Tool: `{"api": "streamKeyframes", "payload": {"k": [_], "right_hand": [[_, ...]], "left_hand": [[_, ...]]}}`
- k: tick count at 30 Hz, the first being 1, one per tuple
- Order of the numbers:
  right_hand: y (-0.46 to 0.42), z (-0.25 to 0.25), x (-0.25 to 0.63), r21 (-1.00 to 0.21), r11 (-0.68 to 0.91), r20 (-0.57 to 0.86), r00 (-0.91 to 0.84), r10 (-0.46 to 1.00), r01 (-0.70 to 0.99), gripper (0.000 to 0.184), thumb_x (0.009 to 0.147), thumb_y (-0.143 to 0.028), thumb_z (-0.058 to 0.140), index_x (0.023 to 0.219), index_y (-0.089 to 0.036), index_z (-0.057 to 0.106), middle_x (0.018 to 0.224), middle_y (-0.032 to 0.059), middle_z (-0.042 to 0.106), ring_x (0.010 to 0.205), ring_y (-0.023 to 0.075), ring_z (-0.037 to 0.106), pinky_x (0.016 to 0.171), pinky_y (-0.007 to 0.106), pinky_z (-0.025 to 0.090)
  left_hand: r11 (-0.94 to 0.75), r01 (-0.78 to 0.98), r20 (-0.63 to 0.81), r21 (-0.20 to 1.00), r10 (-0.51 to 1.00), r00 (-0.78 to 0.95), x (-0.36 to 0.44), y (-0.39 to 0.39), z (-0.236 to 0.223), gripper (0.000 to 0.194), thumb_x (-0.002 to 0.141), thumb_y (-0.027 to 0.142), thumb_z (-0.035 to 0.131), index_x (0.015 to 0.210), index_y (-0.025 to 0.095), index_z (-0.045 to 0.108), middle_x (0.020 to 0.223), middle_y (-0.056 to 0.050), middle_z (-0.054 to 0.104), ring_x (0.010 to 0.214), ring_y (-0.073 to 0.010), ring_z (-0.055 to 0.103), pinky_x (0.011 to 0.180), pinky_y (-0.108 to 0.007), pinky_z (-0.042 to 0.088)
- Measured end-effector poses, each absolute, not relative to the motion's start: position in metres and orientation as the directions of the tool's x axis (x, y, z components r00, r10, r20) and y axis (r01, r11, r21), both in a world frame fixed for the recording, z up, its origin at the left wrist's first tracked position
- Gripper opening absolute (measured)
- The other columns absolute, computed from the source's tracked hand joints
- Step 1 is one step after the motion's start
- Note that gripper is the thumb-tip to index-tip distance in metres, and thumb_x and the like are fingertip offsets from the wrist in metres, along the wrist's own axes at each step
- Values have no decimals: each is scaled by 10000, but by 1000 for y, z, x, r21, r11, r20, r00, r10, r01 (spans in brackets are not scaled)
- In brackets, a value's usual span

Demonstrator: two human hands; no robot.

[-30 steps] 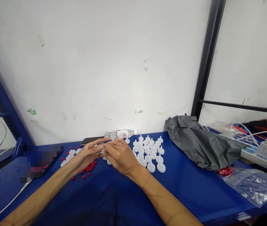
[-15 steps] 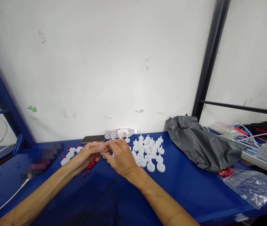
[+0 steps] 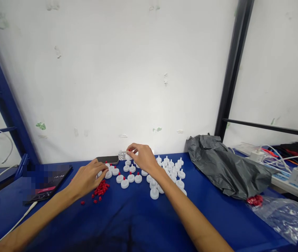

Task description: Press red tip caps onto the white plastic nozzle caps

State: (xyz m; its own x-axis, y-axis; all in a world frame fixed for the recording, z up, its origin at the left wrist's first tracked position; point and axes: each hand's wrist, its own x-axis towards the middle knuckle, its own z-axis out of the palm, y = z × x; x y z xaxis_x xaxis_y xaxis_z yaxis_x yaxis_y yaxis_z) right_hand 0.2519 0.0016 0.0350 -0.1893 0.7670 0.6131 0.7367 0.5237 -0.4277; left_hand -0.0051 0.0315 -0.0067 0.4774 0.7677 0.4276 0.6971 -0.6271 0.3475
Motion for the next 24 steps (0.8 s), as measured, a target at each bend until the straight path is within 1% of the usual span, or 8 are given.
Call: {"api": "streamKeyframes", "payload": {"k": [3,7,10,14,21,24], "right_hand": [[13,21,256,-385,448,574,-171,801,807,133,957,-274,579,985,-234,703,883,8,780,819,164,728,758,261,514],[17,2,261,-278,380,538,-184,822,882,126,919,-222,603,953,-232,724,853,34,787,830,213,732,776,295,498],[19,-5,268,-218,360,516,-205,831,907,114,899,-219,622,912,-236,734,844,35,789,830,228,731,773,303,491],[22,-10,276,-177,351,483,-229,845,920,98,890,-243,646,892,-240,744,804,19,784,749,212,724,723,290,495],[24,-15,275,-131,363,470,-264,842,923,144,926,-271,615,932,-241,756,796,36,783,739,223,718,713,303,500],[23,-16,274,-114,365,475,-272,837,924,150,931,-273,611,954,-234,754,789,44,777,742,227,714,725,314,499]], "left_hand": [[-629,741,435,235,750,498,-18,40,-17,284,926,355,472,847,236,717,866,-98,701,959,-308,520,772,-395,420],[-589,786,426,186,769,476,-27,43,-18,292,949,374,451,893,254,712,903,-67,703,950,-281,535,719,-360,424],[-582,794,399,176,779,483,-27,39,-15,300,953,394,451,897,266,716,918,-53,709,945,-271,560,705,-346,428],[-589,789,363,175,783,505,-24,33,-14,280,935,376,478,873,259,725,909,-56,718,955,-277,591,738,-350,439],[-574,795,318,199,805,501,-24,33,-16,287,918,375,489,870,248,742,902,-71,731,943,-287,625,761,-362,444],[-573,792,301,211,809,505,-25,34,-17,293,909,414,504,888,255,749,879,-69,734,921,-287,631,754,-363,447]]}}
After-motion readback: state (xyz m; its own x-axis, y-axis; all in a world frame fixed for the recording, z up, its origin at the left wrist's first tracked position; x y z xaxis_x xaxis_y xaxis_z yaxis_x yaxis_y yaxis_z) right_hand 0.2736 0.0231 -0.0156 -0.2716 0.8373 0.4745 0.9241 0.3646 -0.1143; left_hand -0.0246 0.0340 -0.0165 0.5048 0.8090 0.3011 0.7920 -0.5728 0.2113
